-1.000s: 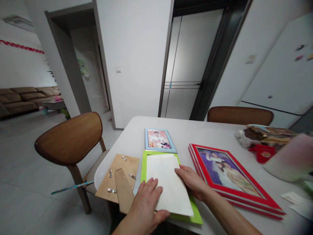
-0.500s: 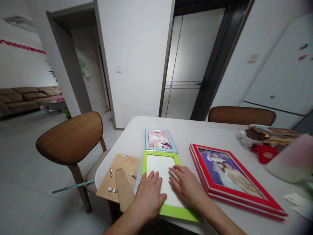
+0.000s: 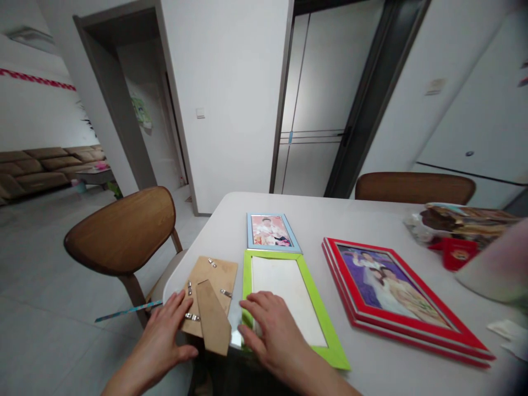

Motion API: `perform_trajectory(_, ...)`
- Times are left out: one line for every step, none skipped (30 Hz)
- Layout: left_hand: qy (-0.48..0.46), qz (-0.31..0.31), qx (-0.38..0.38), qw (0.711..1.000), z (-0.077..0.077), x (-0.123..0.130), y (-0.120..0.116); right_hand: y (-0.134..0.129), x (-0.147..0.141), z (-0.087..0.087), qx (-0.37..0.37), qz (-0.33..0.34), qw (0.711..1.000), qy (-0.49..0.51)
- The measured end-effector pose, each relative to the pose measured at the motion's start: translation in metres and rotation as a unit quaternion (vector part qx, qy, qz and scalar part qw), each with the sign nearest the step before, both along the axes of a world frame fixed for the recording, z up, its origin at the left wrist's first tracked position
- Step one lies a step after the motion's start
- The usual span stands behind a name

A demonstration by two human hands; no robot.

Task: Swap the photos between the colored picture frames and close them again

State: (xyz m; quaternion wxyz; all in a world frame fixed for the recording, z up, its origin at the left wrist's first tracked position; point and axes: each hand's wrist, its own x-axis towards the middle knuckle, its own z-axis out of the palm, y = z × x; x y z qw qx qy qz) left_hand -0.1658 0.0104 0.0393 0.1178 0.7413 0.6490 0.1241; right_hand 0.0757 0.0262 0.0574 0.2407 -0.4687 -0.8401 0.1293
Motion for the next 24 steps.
perform_trajectory(-0.004,-0.001,0.018,1.0,-0.006,-0.006,0.0,-0.003,-0.015,0.001,-0.006,0.01,1.0,-0.001)
perform_trajectory(-0.011,-0.004,0.039,0.999,-0.012,-0.01,0.0,-0.006,-0.029,0.001,-0.011,0.014,1.0,-0.006)
perform_trajectory(-0.02,-0.004,0.061,0.998,-0.017,-0.013,0.001,-0.007,-0.042,0.0,-0.017,0.014,1.0,-0.014)
perform_trajectory(-0.028,-0.005,0.081,0.996,-0.022,-0.015,0.003,-0.008,-0.052,-0.002,-0.022,0.012,0.999,-0.02)
perform_trajectory(-0.033,-0.002,0.099,0.995,-0.025,-0.016,0.004,-0.008,-0.06,-0.005,-0.026,0.009,0.999,-0.022)
perform_trajectory(-0.037,0.002,0.114,0.993,-0.027,-0.017,0.005,-0.008,-0.065,-0.007,-0.029,0.004,0.999,-0.018)
perform_trajectory(-0.039,0.005,0.128,0.991,-0.028,-0.017,0.005,-0.008,-0.068,-0.008,-0.03,-0.002,1.0,-0.006)
perform_trajectory(-0.04,0.007,0.142,0.989,-0.026,-0.015,0.005,-0.008,-0.067,-0.009,-0.031,-0.006,0.999,0.011)
perform_trajectory(-0.041,0.006,0.157,0.987,-0.023,-0.012,0.003,-0.009,-0.064,-0.008,-0.03,-0.009,0.999,0.033)
perform_trajectory(-0.043,0.001,0.172,0.984,-0.019,-0.007,0.002,-0.01,-0.058,-0.006,-0.029,-0.01,0.998,0.055)
perform_trajectory(-0.046,-0.007,0.188,0.981,-0.013,0.0,0.0,-0.011,-0.05,-0.003,-0.027,-0.007,0.997,0.075)
perform_trajectory(-0.052,-0.019,0.202,0.978,-0.008,0.008,-0.001,-0.012,-0.04,0.0,-0.025,-0.002,0.996,0.089)
perform_trajectory(-0.06,-0.033,0.214,0.975,-0.002,0.019,-0.003,-0.014,-0.028,0.004,-0.022,0.003,0.995,0.096)
perform_trajectory(-0.071,-0.049,0.221,0.972,0.004,0.03,-0.004,-0.016,-0.015,0.007,-0.019,0.007,0.995,0.098)
perform_trajectory(-0.082,-0.064,0.224,0.969,0.009,0.043,-0.005,-0.017,-0.001,0.01,-0.014,0.008,0.995,0.097)
perform_trajectory(-0.094,-0.079,0.22,0.968,0.014,0.056,-0.005,-0.019,0.013,0.013,-0.011,0.007,0.996,0.093)
perform_trajectory(-0.103,-0.093,0.212,0.967,0.019,0.069,-0.005,-0.02,0.028,0.014,-0.006,0.004,0.996,0.088)
perform_trajectory(-0.109,-0.104,0.197,0.969,0.022,0.081,-0.004,-0.021,0.041,0.014,-0.001,-0.001,0.997,0.081)
perform_trajectory(-0.113,-0.115,0.177,0.971,0.025,0.093,-0.003,-0.021,0.054,0.014,0.0,-0.008,0.997,0.073)
perform_trajectory(-0.115,-0.124,0.154,0.974,0.027,0.103,-0.002,-0.021,0.065,0.012,-0.003,-0.016,0.998,0.063)
perform_trajectory(-0.115,-0.131,0.128,0.976,0.027,0.112,-0.001,-0.021,0.075,0.01,-0.01,-0.026,0.998,0.052)
perform_trajectory(-0.113,-0.137,0.101,0.979,0.027,0.12,0.0,-0.021,0.084,0.008,-0.019,-0.036,0.998,0.04)
perform_trajectory(-0.11,-0.141,0.074,0.981,0.026,0.127,0.002,-0.02,0.09,0.005,-0.028,-0.045,0.998,0.029)
perform_trajectory(-0.105,-0.143,0.052,0.983,0.024,0.132,0.004,-0.019,0.095,0.001,-0.034,-0.051,0.998,0.019)
